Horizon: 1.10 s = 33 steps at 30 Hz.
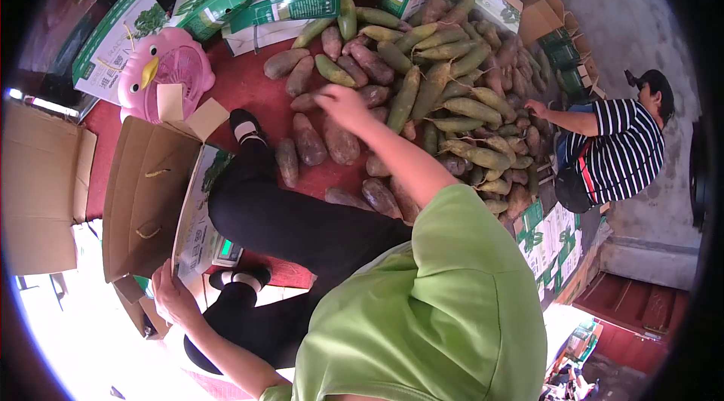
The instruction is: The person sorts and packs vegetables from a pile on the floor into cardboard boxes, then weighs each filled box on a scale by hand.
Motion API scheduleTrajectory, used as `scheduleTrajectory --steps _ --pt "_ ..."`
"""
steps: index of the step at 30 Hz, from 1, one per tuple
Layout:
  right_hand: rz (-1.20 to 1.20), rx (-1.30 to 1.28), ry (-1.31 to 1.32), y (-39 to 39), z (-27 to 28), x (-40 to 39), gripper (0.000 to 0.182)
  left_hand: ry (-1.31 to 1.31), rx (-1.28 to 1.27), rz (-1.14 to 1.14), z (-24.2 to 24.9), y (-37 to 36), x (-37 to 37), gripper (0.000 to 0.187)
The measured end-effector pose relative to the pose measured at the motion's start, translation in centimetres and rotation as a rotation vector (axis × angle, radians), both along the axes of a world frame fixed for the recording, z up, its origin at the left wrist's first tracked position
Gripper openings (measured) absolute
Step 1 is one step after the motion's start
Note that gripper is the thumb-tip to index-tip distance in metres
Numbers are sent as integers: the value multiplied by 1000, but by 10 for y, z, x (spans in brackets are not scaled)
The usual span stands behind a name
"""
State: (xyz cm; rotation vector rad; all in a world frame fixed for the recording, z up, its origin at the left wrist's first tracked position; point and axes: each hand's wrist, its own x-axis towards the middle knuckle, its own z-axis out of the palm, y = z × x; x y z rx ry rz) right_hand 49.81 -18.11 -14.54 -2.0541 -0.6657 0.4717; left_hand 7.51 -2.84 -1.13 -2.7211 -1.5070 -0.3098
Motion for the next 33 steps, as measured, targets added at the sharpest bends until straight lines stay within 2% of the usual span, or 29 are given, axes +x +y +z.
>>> scheduleTrajectory --steps 1,2,3,5,6,8,10,11,15,17,20,21,24,26,27,29,30,32,33 --pt "-78 -100 59 -28 -6 15 29 -6 10 -16 0 1 0 24" --pt "-147 -134 15 -56 -58 44 27 -7 11 -18 -1 0 0 24" --pt "-224 -259 -47 -82 -60 58 30 -9 3 -4 -1 0 -1 24" --pt "-445 -294 -57 -126 -90 98 30 -57 -13 2 -3 0 0 20" --pt "-586 -267 -36 -136 -73 102 30 -55 -13 4 -4 0 -1 20" --pt "-696 -151 -96 -174 -115 151 29 -44 38 -28 -8 2 -3 25" --pt "-810 -194 -39 -186 -87 169 29 -22 38 -22 -11 5 -5 26" --pt "-860 -150 -25 -197 -102 190 37 -33 26 -16 -12 5 -6 26" --pt "-928 -74 -2 -200 -90 224 45 -21 55 -32 -9 3 1 26" --pt "-1019 -22 139 -201 -97 242 59 3 71 -42 -13 6 -4 27" --pt "-985 107 206 -205 -120 264 68 0 49 -30 -10 5 0 28" --pt "-977 112 207 -197 -111 262 68 -2 55 -22 -11 5 -2 28" --pt "-1029 101 345 -189 -93 256 59 42 18 -7 -13 7 -6 25" --pt "-867 209 354 -192 -95 253 42 18 25 -9 -12 6 -6 26" --pt "-870 211 355 -191 -99 250 42 18 27 -13 -12 6 -7 26" --pt "-856 202 83 -189 -107 242 25 10 -63 4 -9 8 -6 29" --pt "-858 213 83 -188 -110 240 25 6 -53 1 -6 11 -5 29" --pt "-856 117 -28 -190 -112 230 22 -9 -254 -36 7 15 -6 33" --pt "-850 124 -29 -191 -110 223 22 10 -403 27 14 18 -9 42"
